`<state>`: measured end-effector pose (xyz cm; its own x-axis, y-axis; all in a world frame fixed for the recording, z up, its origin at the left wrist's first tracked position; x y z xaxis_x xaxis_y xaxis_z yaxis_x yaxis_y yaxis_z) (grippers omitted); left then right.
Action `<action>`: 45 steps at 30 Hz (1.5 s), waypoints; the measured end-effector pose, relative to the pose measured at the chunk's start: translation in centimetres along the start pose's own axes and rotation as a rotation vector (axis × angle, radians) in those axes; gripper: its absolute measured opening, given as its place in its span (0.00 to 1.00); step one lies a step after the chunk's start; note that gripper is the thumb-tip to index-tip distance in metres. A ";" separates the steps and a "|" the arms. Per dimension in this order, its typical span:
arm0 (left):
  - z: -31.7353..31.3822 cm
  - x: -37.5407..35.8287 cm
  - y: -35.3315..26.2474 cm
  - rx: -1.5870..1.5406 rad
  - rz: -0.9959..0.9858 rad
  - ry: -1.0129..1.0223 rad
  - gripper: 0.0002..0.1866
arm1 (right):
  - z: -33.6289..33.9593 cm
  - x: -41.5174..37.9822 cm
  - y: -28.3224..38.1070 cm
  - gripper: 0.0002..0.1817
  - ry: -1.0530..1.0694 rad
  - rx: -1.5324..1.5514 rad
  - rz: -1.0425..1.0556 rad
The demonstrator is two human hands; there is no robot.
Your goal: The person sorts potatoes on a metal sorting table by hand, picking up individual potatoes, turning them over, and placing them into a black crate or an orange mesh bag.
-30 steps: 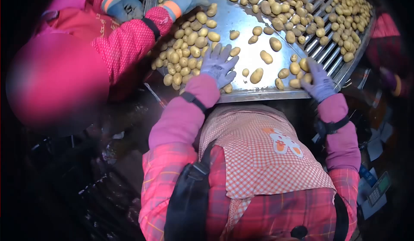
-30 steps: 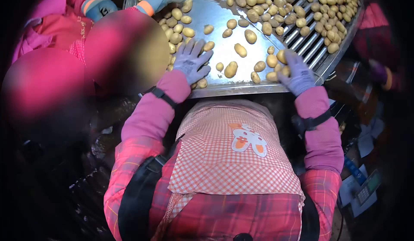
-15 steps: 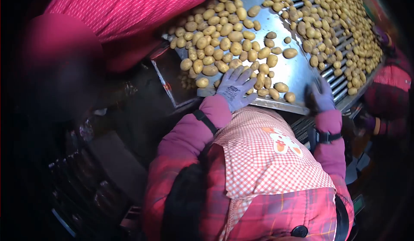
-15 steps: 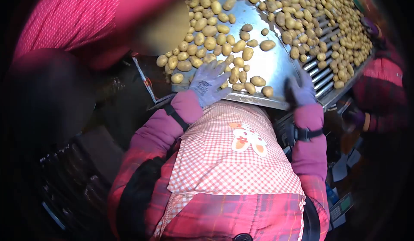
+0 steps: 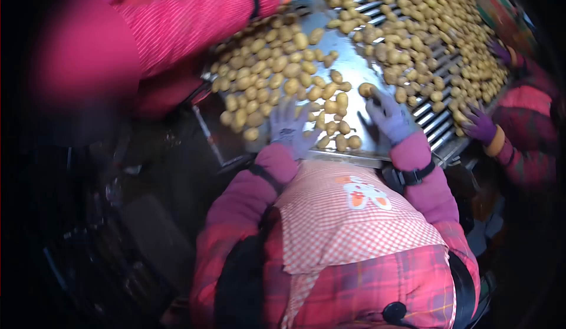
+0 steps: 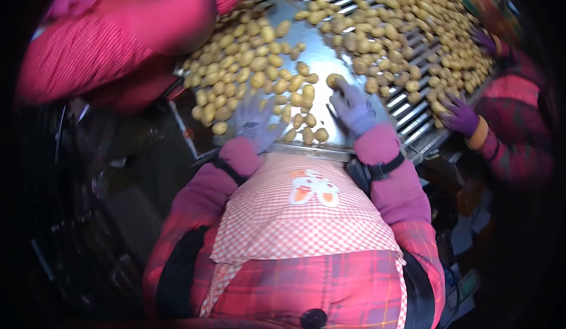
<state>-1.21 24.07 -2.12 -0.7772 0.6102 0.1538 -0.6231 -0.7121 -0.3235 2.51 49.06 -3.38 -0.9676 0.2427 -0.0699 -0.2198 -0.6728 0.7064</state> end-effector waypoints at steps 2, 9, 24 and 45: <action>-0.7 0.0 -0.1 0.034 0.042 0.017 0.36 | 6.6 1.9 -3.0 0.31 -0.226 -0.282 -0.008; -1.1 0.4 0.1 0.112 0.095 0.086 0.39 | 16.5 6.2 -15.8 0.35 -0.428 -0.493 -0.367; -0.7 2.2 -0.5 0.067 0.146 0.163 0.35 | 17.5 15.4 -13.7 0.30 -0.467 -0.273 -0.007; -1.1 2.3 0.3 0.091 0.197 0.093 0.35 | 19.1 24.9 -18.2 0.37 -0.364 -0.685 -0.242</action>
<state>-3.06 25.61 -2.86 -0.8757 0.4827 0.0083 -0.4689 -0.8463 -0.2528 -15.18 80.75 -4.50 -0.8081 0.5694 0.1511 -0.5596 -0.8221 0.1048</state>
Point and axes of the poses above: each hand's wrist, its own x-axis towards the middle knuckle, its own z-axis out of the back of the hand, y = z × x, the point moved 10 cm from there along x, towards the middle knuckle, and after that the axes turned 3 degrees about -x, right-handed, at the moved point
